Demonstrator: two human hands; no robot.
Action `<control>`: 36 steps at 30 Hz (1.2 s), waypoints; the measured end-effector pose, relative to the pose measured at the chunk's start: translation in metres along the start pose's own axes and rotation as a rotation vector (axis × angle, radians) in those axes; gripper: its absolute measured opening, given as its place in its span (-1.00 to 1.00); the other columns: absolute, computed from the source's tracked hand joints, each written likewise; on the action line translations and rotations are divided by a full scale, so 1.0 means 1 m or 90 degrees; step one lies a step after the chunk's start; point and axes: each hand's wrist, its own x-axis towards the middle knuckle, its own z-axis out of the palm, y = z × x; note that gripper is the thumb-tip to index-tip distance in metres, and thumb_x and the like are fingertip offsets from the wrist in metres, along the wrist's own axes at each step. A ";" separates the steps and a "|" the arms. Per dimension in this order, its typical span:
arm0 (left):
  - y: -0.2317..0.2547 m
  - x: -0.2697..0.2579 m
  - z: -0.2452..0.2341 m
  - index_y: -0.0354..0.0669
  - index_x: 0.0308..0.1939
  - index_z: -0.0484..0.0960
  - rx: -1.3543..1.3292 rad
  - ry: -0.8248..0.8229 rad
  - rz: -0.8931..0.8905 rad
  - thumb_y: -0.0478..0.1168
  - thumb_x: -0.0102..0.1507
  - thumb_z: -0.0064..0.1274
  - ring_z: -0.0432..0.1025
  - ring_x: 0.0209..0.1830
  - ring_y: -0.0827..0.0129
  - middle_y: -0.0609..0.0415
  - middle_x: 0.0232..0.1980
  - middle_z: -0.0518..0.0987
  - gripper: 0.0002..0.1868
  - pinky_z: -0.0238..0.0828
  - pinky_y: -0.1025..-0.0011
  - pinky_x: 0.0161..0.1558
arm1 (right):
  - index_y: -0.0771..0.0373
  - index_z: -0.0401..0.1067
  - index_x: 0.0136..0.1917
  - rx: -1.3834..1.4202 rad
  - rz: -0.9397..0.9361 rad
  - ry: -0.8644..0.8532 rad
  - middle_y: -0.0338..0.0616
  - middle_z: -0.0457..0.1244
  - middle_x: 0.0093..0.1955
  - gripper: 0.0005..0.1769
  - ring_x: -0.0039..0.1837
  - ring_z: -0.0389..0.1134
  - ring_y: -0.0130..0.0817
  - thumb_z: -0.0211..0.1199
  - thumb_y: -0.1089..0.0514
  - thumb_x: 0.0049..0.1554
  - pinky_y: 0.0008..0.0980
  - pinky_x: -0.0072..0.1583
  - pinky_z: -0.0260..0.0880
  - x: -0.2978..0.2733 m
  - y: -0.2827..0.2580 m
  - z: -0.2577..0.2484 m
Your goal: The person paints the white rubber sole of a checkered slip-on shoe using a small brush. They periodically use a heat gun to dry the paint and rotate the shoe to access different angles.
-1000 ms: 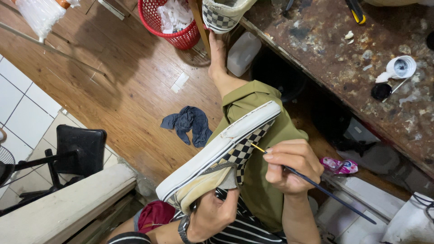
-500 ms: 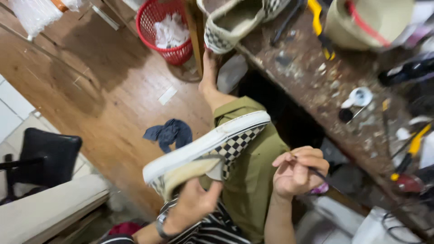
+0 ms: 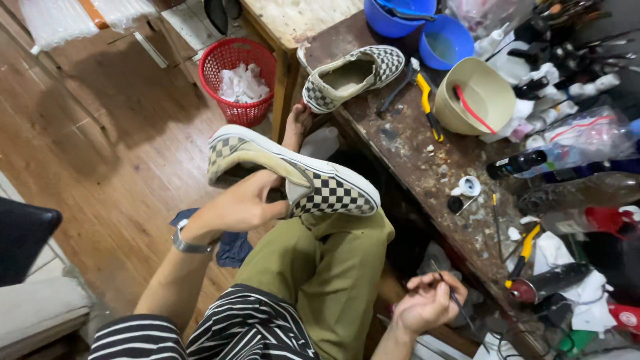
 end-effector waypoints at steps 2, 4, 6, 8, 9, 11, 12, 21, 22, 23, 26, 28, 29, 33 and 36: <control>0.007 0.001 -0.007 -0.26 -0.04 0.50 0.079 -0.080 -0.079 -0.31 -0.01 -0.11 0.39 -0.18 0.47 0.18 -0.10 0.57 -0.57 0.37 0.48 -0.07 | 0.19 0.27 -0.09 -0.064 -0.009 0.047 -0.14 0.08 -0.38 -0.86 -0.40 0.10 -0.47 -0.07 0.20 0.07 -0.56 -0.45 0.06 -0.001 -0.007 -0.012; 0.015 0.005 -0.013 -0.26 -0.03 0.49 0.082 -0.124 -0.037 -0.31 0.01 -0.13 0.40 -0.18 0.47 0.16 -0.09 0.57 -0.58 0.39 0.47 -0.09 | 0.22 0.27 -0.08 -0.095 -0.034 0.044 -0.11 0.09 -0.35 -0.84 -0.41 0.10 -0.44 -0.06 0.17 0.08 -0.55 -0.44 0.10 -0.001 -0.008 -0.023; 0.022 0.008 -0.016 -0.26 -0.02 0.49 0.082 -0.171 0.001 -0.30 0.03 -0.14 0.41 -0.19 0.46 0.14 -0.08 0.57 -0.58 0.42 0.47 -0.12 | 0.25 0.27 -0.08 -0.131 -0.057 0.043 -0.09 0.11 -0.32 -0.82 -0.42 0.10 -0.41 -0.05 0.13 0.09 -0.54 -0.43 0.14 -0.002 -0.011 -0.033; 0.031 0.012 -0.018 -0.26 -0.24 0.51 0.075 -0.267 0.009 -0.34 0.00 -0.17 0.34 -0.31 0.51 0.22 -0.24 0.52 -0.73 0.39 0.50 -0.25 | 0.22 0.28 -0.08 -0.100 -0.055 0.036 -0.12 0.12 -0.32 -0.84 -0.37 0.12 -0.46 -0.02 0.13 0.10 -0.55 -0.44 0.13 -0.004 -0.012 -0.039; 0.034 0.013 -0.017 -0.26 -0.24 0.51 0.073 -0.271 0.011 -0.34 0.00 -0.17 0.34 -0.31 0.51 0.22 -0.24 0.52 -0.73 0.39 0.50 -0.25 | 0.22 0.28 -0.08 -0.103 -0.057 0.040 -0.12 0.12 -0.32 -0.84 -0.37 0.12 -0.46 -0.02 0.13 0.10 -0.55 -0.44 0.13 -0.006 -0.015 -0.040; 0.040 0.015 -0.016 -0.25 -0.20 0.50 0.071 -0.330 0.033 -0.35 0.00 -0.17 0.37 -0.24 0.48 0.20 -0.18 0.54 -0.70 0.38 0.48 -0.16 | 0.20 0.29 -0.07 -0.112 -0.045 0.046 -0.13 0.13 -0.30 -0.86 -0.35 0.13 -0.46 -0.04 0.17 0.11 -0.55 -0.43 0.12 -0.007 -0.021 -0.041; 0.043 0.017 -0.015 -0.25 -0.20 0.50 0.070 -0.335 0.036 -0.35 0.00 -0.17 0.37 -0.24 0.48 0.20 -0.18 0.54 -0.70 0.38 0.48 -0.16 | 0.20 0.29 -0.07 -0.114 -0.048 0.050 -0.13 0.13 -0.30 -0.86 -0.35 0.13 -0.46 -0.04 0.17 0.11 -0.55 -0.43 0.12 -0.007 -0.022 -0.042; 0.044 0.037 0.002 -0.23 -0.42 0.38 0.099 -0.522 0.076 -0.36 -0.04 -0.13 0.21 -0.45 0.50 0.26 -0.41 0.34 -0.88 0.18 0.44 -0.44 | 0.19 0.29 -0.07 -0.083 -0.069 0.077 -0.14 0.14 -0.30 -0.86 -0.33 0.17 -0.51 -0.04 0.19 0.11 -0.58 -0.44 0.14 -0.007 -0.035 -0.048; 0.046 0.038 0.005 -0.25 -0.29 0.47 0.103 -0.524 0.079 -0.35 -0.07 -0.11 0.33 -0.32 0.49 0.24 -0.27 0.48 -0.74 0.31 0.45 -0.28 | 0.20 0.29 -0.06 -0.072 -0.071 0.066 -0.12 0.15 -0.28 -0.84 -0.31 0.19 -0.48 -0.02 0.13 0.11 -0.57 -0.44 0.15 -0.004 -0.035 -0.053; 0.049 0.043 0.008 -0.26 -0.16 0.56 0.110 -0.537 0.084 -0.34 -0.10 -0.10 0.45 -0.18 0.48 0.22 -0.12 0.63 -0.59 0.43 0.46 -0.12 | 0.21 0.29 -0.05 -0.060 -0.077 0.066 -0.10 0.17 -0.25 -0.79 -0.28 0.21 -0.46 0.00 0.07 0.12 -0.56 -0.44 0.15 -0.003 -0.034 -0.058; 0.053 0.044 0.012 -0.20 -0.14 0.57 0.185 -0.546 0.029 -0.29 -0.03 -0.10 0.50 -0.13 0.44 0.17 -0.01 0.66 -0.62 0.43 0.43 -0.06 | 0.20 0.27 -0.02 -0.064 -0.123 0.071 -0.08 0.15 -0.24 -0.78 -0.29 0.18 -0.45 -0.01 0.00 0.24 -0.54 -0.44 0.18 0.010 -0.035 -0.072; 0.059 0.057 0.021 -0.21 -0.17 0.57 0.195 -0.581 0.042 -0.29 -0.03 -0.09 0.49 -0.16 0.44 0.16 -0.06 0.64 -0.65 0.43 0.43 -0.09 | 0.18 0.24 0.08 -0.098 -0.140 0.093 -0.10 0.19 -0.20 -0.77 -0.28 0.20 -0.47 -0.09 0.01 0.30 -0.60 -0.44 0.22 0.020 -0.053 -0.062; 0.061 0.063 0.025 -0.22 -0.20 0.57 0.199 -0.597 0.041 -0.29 -0.02 -0.08 0.48 -0.19 0.43 0.14 -0.11 0.62 -0.68 0.42 0.42 -0.12 | 0.17 0.20 0.18 -0.135 -0.144 0.095 -0.12 0.23 -0.15 -0.74 -0.26 0.21 -0.50 -0.17 0.02 0.35 -0.65 -0.43 0.26 0.025 -0.063 -0.057; 0.068 0.087 0.042 -0.25 -0.31 0.56 0.215 -0.649 0.044 -0.28 -0.01 -0.07 0.44 -0.27 0.42 0.10 -0.26 0.57 -0.77 0.41 0.42 -0.21 | 0.22 0.24 0.25 -0.214 -0.177 0.129 -0.02 0.28 -0.09 -0.68 -0.21 0.24 -0.44 -0.21 0.09 0.35 -0.61 -0.38 0.33 0.083 -0.082 -0.073; 0.062 0.080 0.045 -0.28 -0.41 0.56 0.210 -0.663 -0.004 -0.27 0.00 -0.05 0.41 -0.35 0.41 0.05 -0.41 0.51 -0.84 0.40 0.42 -0.30 | 0.32 0.44 0.06 -0.652 -0.367 0.142 0.16 0.33 -0.11 -0.66 -0.02 0.37 0.06 0.15 -0.04 0.33 -0.12 -0.05 0.38 0.152 -0.080 -0.100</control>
